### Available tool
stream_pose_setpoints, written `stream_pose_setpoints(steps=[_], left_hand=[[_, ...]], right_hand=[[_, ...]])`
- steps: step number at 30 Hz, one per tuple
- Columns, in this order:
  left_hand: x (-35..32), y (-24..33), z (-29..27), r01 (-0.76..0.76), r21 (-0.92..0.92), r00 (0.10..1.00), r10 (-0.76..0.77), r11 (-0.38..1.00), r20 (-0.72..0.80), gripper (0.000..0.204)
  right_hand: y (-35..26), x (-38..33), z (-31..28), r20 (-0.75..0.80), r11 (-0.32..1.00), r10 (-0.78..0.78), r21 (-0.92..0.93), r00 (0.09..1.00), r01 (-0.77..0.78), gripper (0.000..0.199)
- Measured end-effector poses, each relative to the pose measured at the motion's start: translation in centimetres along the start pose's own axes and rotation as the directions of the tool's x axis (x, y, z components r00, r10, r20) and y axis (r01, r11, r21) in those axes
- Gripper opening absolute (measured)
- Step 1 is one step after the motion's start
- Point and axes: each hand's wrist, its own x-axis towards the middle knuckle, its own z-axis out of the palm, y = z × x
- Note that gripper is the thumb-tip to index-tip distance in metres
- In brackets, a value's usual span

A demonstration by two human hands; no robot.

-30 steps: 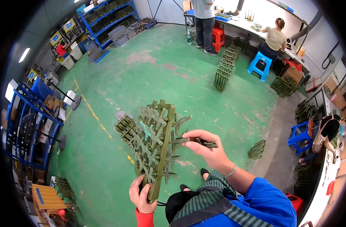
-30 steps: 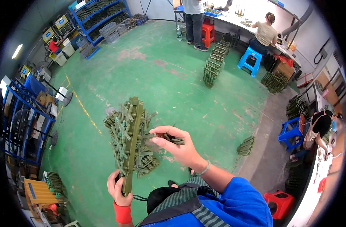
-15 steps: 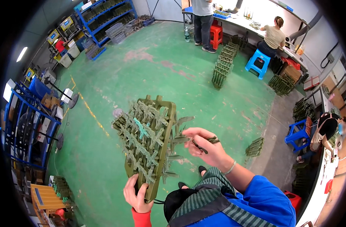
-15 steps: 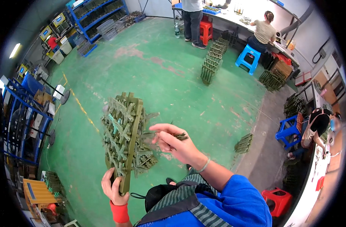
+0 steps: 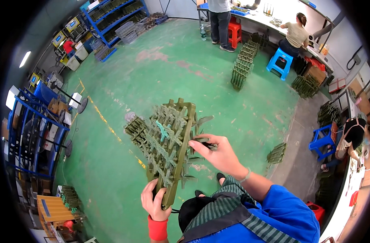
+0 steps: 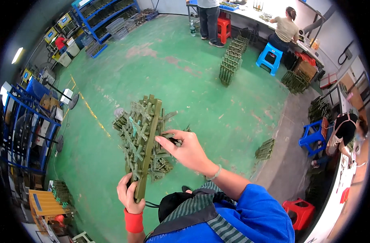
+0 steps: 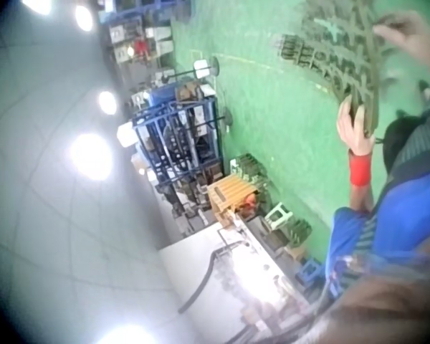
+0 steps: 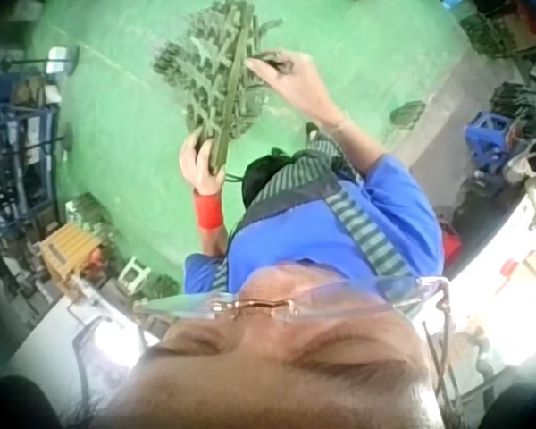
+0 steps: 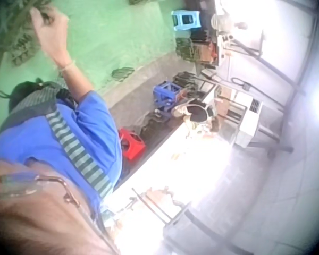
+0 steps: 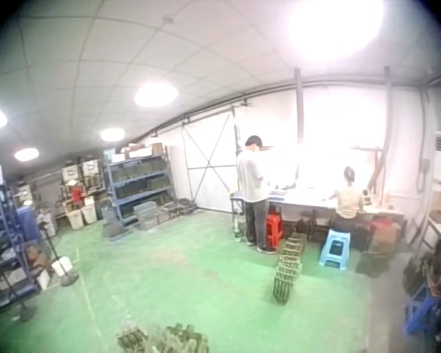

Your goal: The person uses shears to trim excess plastic from a green frame, then uses a soldering iron to melt and attach small plastic leaf clusters to the frame before placing it among others on the floor.

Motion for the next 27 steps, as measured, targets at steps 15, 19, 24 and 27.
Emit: stream_pose_setpoints(steps=[15,19,24,27], left_hand=[[-2.4,-0.7,1.2,0.266,-0.313,0.962,-0.27,0.912,0.034,0.034],[-2.5,-0.9,0.7,0.306,-0.368,0.95,-0.305,0.878,0.064,0.033],[-2.8,-1.0,0.6,0.312,-0.392,0.949,-0.305,0.865,0.083,0.034],[-3.1,-0.9,0.7,0.303,-0.388,0.951,-0.3,0.87,0.069,0.034]], right_hand=[[0.0,-1.3,-2.2,0.099,0.962,0.098,0.246,0.99,-0.12,0.025],[1.0,-0.3,-4.4,0.27,0.659,0.2,0.674,0.942,-0.333,0.025],[-1.1,1.1,-4.8,0.381,0.48,0.197,0.766,0.903,-0.427,0.025],[-2.0,2.1,-4.3,0.297,0.644,0.064,0.717,0.953,-0.267,0.029]])
